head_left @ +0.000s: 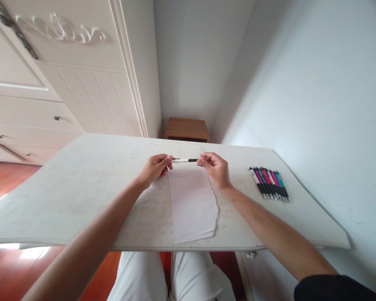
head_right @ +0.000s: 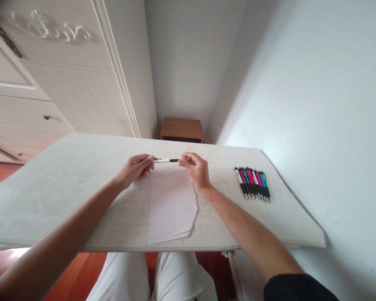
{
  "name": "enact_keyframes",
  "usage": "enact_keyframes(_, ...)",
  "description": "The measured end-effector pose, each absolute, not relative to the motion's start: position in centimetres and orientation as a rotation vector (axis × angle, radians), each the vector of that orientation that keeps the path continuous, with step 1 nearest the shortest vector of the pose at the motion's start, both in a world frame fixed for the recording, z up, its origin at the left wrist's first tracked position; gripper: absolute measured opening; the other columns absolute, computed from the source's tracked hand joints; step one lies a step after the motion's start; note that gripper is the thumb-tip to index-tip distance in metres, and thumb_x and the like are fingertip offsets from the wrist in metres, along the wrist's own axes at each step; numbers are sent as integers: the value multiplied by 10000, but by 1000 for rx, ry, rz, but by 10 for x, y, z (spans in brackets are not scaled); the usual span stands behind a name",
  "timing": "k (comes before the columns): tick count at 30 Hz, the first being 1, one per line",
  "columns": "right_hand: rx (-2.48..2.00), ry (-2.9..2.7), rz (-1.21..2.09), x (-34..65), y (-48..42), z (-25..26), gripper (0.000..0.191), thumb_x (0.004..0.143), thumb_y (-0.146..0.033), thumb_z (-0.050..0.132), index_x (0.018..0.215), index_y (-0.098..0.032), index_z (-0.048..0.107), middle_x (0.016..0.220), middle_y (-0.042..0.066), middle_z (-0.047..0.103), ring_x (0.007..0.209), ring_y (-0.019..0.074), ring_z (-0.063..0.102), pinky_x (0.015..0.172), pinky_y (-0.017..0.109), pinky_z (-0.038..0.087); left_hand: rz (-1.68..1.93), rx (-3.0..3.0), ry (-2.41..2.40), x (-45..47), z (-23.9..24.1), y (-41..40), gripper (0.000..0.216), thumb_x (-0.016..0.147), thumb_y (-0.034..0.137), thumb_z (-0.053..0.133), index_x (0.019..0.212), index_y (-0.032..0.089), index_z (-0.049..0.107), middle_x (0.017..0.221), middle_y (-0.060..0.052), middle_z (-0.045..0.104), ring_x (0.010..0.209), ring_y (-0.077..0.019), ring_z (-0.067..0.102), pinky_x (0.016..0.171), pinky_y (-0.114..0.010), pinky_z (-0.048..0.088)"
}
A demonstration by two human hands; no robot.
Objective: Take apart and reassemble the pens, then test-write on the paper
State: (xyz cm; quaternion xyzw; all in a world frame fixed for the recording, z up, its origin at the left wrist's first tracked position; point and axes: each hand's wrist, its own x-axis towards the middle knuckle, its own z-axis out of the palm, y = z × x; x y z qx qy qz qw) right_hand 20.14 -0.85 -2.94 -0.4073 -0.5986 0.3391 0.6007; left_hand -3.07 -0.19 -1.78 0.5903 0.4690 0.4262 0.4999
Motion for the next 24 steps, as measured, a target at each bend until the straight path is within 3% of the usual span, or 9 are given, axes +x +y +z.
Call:
enact_keyframes(4,-951,-1394,773,202,-7,-31,278,756,-385,756,918,-172,679,751,29,732,672,164,697,694,320,578,1171,1397,1037,-30,-17,-2,429,725,537,736,884,140,696,707,-26,637,487,-72,439,455,-220,309)
enact_keyframes(8,-946,-1403,752,203,-5,-34,278,772,-384,748,939,-174,675,769,30,734,684,164,700,695,316,578,1207,1374,1004,-29,-16,-2,386,678,410,804,929,133,710,608,14,574,521,-88,468,512,-230,369)
enact_keyframes(10,-949,-1417,733,203,-6,-35,271,782,-381,741,947,-176,675,781,34,736,695,167,704,703,317,579,1210,1352,1003,-29,-15,-3,389,667,395,814,930,132,704,691,-10,620,563,-97,512,533,-230,398)
enact_keyframes(14,-963,-1491,618,203,-10,-33,248,797,-367,730,964,-189,684,828,43,745,719,170,710,732,319,583,1175,1284,1035,-27,-13,-4,489,711,523,757,999,139,667,896,-68,677,635,-128,599,531,-231,432)
enact_keyframes(18,-945,-1607,455,201,-15,-30,215,813,-339,720,985,-213,694,898,43,752,777,174,713,775,320,586,1091,1302,1067,-27,-15,-2,581,727,660,673,957,127,671,763,-61,675,520,-101,540,485,-223,395)
enact_keyframes(24,-893,-1666,390,200,-18,-28,201,832,-314,706,1009,-220,694,911,41,751,789,171,713,780,313,589,1097,1319,1094,-29,-17,-1,576,723,667,674,932,130,695,641,-12,606,468,-74,462,448,-207,335)
